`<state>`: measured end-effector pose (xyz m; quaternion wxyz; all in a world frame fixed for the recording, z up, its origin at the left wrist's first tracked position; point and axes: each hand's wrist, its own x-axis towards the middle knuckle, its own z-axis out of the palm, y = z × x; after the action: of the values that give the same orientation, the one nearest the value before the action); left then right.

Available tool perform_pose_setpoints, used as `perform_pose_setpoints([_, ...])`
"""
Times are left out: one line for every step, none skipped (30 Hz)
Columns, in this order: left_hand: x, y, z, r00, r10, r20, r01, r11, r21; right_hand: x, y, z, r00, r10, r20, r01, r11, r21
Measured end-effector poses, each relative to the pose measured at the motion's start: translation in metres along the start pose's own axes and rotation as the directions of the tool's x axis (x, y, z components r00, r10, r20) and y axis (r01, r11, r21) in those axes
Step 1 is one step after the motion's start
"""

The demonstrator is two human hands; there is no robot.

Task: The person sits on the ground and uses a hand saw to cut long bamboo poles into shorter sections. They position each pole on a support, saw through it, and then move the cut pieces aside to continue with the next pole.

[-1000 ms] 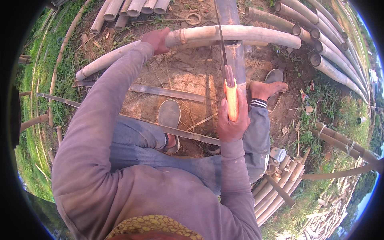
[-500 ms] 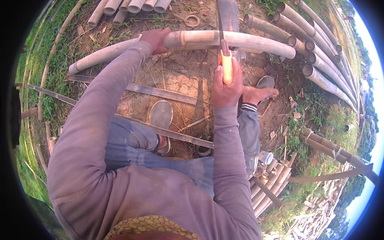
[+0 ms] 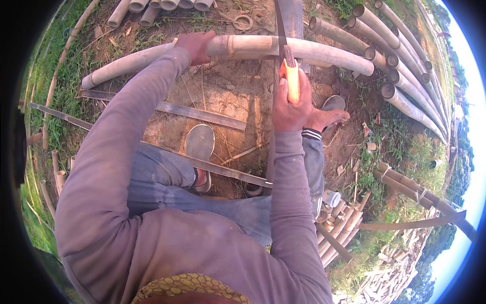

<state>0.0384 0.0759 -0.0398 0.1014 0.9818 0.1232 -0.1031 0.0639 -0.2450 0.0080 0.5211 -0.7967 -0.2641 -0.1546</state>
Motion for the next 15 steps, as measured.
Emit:
perform_pose_setpoints([0.002,-0.004,0.001,1.0,-0.008,0.008,0.007,1.0,0.003,0.001,0.0,0.002,1.0,-0.009,0.0,0.009,1.0,-0.006])
perform_pose_setpoints([0.002,-0.006,0.004,1.0,-0.011,0.022,0.011,1.0,0.0,-0.005,0.0,0.002,1.0,-0.012,0.002,0.012,1.0,-0.019])
perform_pose_setpoints([0.002,-0.006,0.003,0.999,-0.018,0.036,0.018,1.0,-0.005,-0.008,0.002,0.003,1.0,-0.018,0.009,0.018,0.999,-0.032])
perform_pose_setpoints([0.001,-0.004,0.002,0.999,-0.012,0.036,0.012,1.0,-0.007,-0.026,-0.005,-0.012,1.0,0.011,0.028,-0.01,0.999,-0.038])
perform_pose_setpoints([0.001,-0.006,-0.002,0.999,-0.016,0.03,0.016,1.0,-0.008,-0.05,-0.014,-0.029,0.994,0.104,0.035,-0.104,0.995,0.001])
perform_pose_setpoints([-0.002,-0.009,-0.003,0.999,-0.02,0.037,0.02,1.0,-0.012,-0.079,-0.027,-0.051,0.977,0.205,0.052,-0.207,0.978,0.034])
perform_pose_setpoints([-0.004,-0.01,-0.001,0.999,-0.021,0.034,0.021,1.0,0.001,-0.107,-0.044,-0.074,0.982,0.18,0.059,-0.177,0.983,-0.047])
perform_pose_setpoints([-0.005,-0.012,-0.002,0.999,-0.024,0.029,0.024,1.0,0.016,-0.127,-0.056,-0.091,0.986,0.152,0.07,-0.142,0.982,-0.125])
perform_pose_setpoints([-0.003,-0.01,-0.001,1.0,-0.014,0.025,0.013,1.0,0.028,-0.143,-0.063,-0.098,0.983,0.178,0.039,-0.177,0.984,-0.018])
perform_pose_setpoints([-0.001,-0.009,0.002,0.999,-0.019,0.045,0.018,1.0,0.023,-0.157,-0.065,-0.099,0.979,0.205,0.01,-0.205,0.974,0.096])
perform_pose_setpoints([0.002,-0.008,0.004,0.998,-0.025,0.062,0.024,1.0,0.015,-0.162,-0.065,-0.099,0.973,0.231,-0.017,-0.223,0.953,0.207])
perform_pose_setpoints([0.002,-0.007,0.005,0.997,-0.03,0.073,0.029,1.0,0.009,-0.151,-0.06,-0.097,0.988,0.153,-0.009,-0.153,0.988,-0.026])
perform_pose_setpoints([0.002,-0.01,0.008,0.998,-0.029,0.056,0.029,1.0,0.001,-0.127,-0.043,-0.084,0.997,0.079,0.021,-0.076,0.99,-0.117])
perform_pose_setpoints([-0.001,-0.009,0.011,0.999,-0.02,0.04,0.02,1.0,-0.005,-0.095,-0.027,-0.062,0.999,0.011,0.051,0.0,0.978,-0.208])
perform_pose_setpoints([0.001,-0.007,0.008,1.0,-0.003,0.009,0.003,1.0,-0.006,-0.065,-0.011,-0.035,0.994,0.105,0.001,-0.105,0.993,-0.061])
